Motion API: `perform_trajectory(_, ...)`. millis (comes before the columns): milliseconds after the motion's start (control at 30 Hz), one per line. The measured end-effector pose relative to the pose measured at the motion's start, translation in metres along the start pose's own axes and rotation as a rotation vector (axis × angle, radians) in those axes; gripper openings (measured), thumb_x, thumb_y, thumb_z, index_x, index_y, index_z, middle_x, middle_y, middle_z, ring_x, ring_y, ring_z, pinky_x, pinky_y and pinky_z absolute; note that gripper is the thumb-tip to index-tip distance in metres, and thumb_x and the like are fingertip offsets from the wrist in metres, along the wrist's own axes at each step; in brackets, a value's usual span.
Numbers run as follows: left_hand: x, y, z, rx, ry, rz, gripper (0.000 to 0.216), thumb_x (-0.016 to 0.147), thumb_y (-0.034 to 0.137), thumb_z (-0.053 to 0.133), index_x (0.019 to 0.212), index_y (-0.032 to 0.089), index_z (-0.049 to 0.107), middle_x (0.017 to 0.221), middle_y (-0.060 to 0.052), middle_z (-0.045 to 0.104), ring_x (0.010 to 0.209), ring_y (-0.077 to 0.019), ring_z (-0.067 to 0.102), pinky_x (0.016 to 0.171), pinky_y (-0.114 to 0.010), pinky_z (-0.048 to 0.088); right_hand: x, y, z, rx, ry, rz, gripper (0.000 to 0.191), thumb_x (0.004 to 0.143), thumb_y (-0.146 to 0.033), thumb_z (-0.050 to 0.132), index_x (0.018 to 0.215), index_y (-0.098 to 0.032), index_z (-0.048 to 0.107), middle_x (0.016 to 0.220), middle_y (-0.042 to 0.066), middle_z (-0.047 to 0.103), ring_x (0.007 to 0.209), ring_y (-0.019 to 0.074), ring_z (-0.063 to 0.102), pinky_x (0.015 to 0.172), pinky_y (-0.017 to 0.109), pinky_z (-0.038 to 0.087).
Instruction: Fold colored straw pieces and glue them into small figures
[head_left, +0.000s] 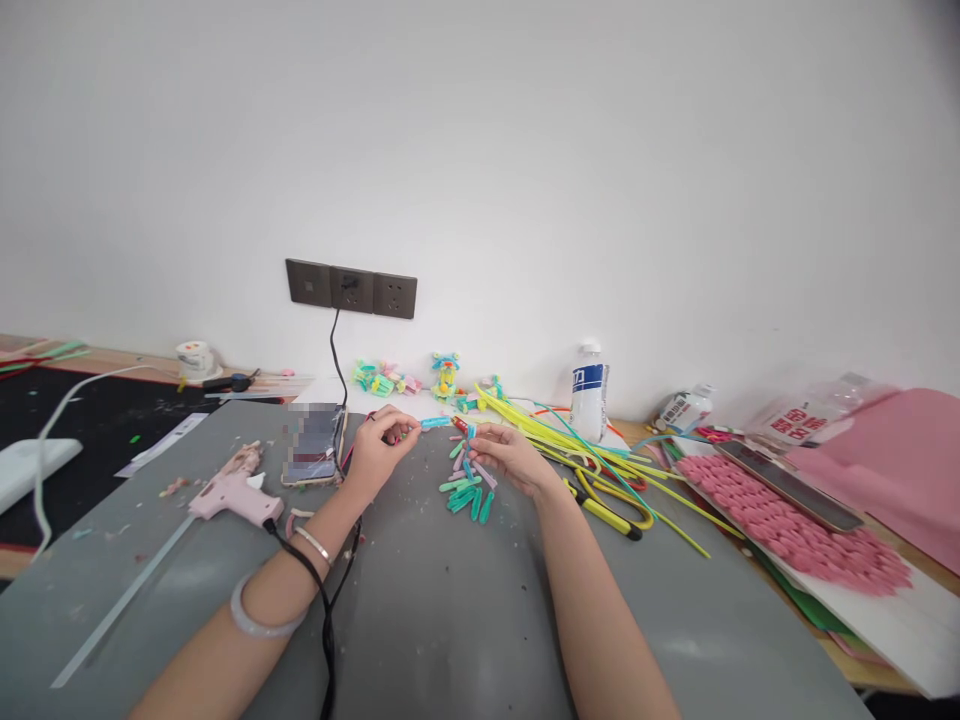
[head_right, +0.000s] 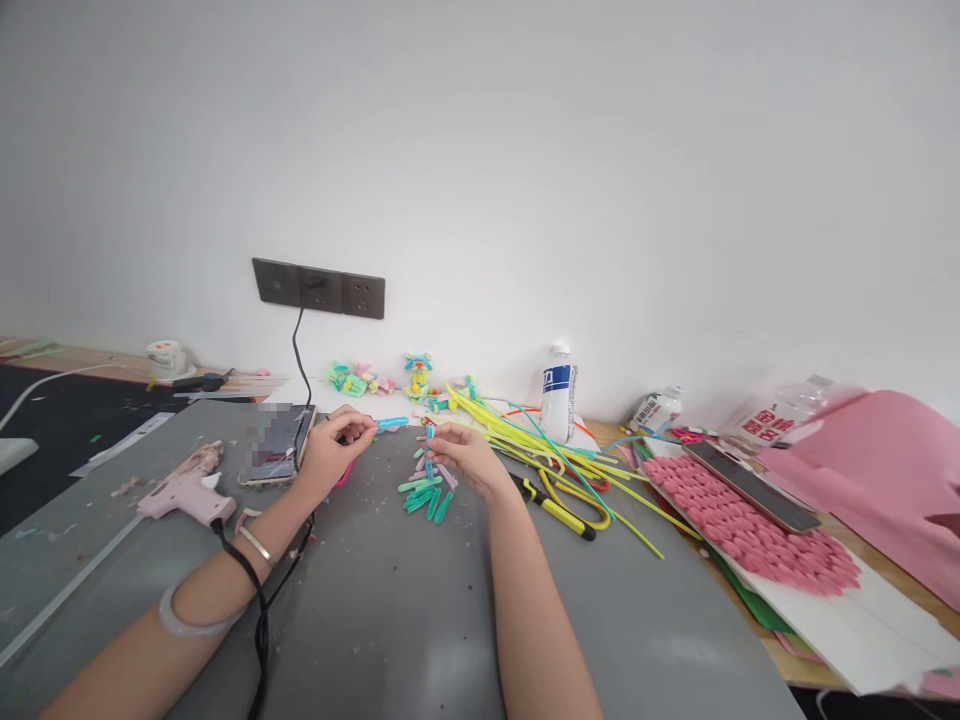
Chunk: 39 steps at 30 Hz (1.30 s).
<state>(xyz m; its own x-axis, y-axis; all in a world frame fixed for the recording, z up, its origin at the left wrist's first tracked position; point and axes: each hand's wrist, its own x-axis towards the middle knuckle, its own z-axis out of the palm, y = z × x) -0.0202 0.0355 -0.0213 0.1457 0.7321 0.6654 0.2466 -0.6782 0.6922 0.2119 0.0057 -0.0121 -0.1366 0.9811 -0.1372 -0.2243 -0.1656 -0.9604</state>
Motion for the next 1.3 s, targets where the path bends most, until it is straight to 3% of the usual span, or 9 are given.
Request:
perform_trajectory(267,0.0,0.001,0.001,-0.012,-0.065,0.016,0.006,0.08,0.018,0.062,0.075,0.017,0.065,0.073,0.0,0.057,0.062,-0.011,0.051,0.056,-0.022,0.039,-0.006,-0.006,-0.005,-0.068,-0.013,-0.094,0.031,0.059,-0.034,0.089,0.072,-0.018,0.065,0.07,-0.003,0.067,0.066,0.0112,0.066,0.065,0.022,0.052)
perform_trajectory(567,0.0,0.002,0.001,-0.018,-0.278,-0.014,0.009,0.081,0.018,0.061,0.074,0.017,0.066,0.072,0.0,0.057,0.065,-0.0118,0.05,0.058,-0.023,0.039,-0.014,-0.015,-0.013,-0.129,-0.06,-0.081,0.033,0.063,-0.039,0.086,0.075,-0.018,0.064,0.075,-0.002,0.067,0.071,0.0122,0.065,0.073,0.025,0.051)
perform_trajectory(767,-0.001,0.008,0.001,-0.1,-0.435,-0.082,0.01,0.081,0.025,0.064,0.077,0.017,0.068,0.076,-0.003,0.06,0.069,-0.0139,0.054,0.062,-0.025,0.043,-0.023,-0.023,-0.019,-0.337,-0.189,-0.134,0.03,0.074,-0.042,0.079,0.078,-0.018,0.063,0.061,-0.003,0.063,0.055,0.0105,0.055,0.055,0.023,0.04)
perform_trajectory(1067,-0.002,0.017,-0.002,-0.263,-0.754,-0.161,0.013,0.081,0.029,0.066,0.077,0.017,0.07,0.08,-0.004,0.061,0.072,-0.0147,0.057,0.066,-0.026,0.046,-0.03,-0.024,-0.015,-0.346,-0.447,-0.006,0.025,0.078,-0.04,0.076,0.085,-0.018,0.066,0.07,-0.001,0.063,0.058,0.0104,0.056,0.058,0.021,0.046)
perform_trajectory(1300,-0.002,0.016,-0.001,-0.316,-0.817,-0.197,0.015,0.08,0.03,0.068,0.077,0.016,0.07,0.079,-0.004,0.061,0.071,-0.0144,0.056,0.067,-0.026,0.047,-0.035,-0.029,-0.008,-0.322,-0.515,-0.012,0.023,0.079,-0.034,0.075,0.093,-0.018,0.068,0.084,0.0,0.062,0.059,0.0068,0.053,0.054,0.017,0.044)
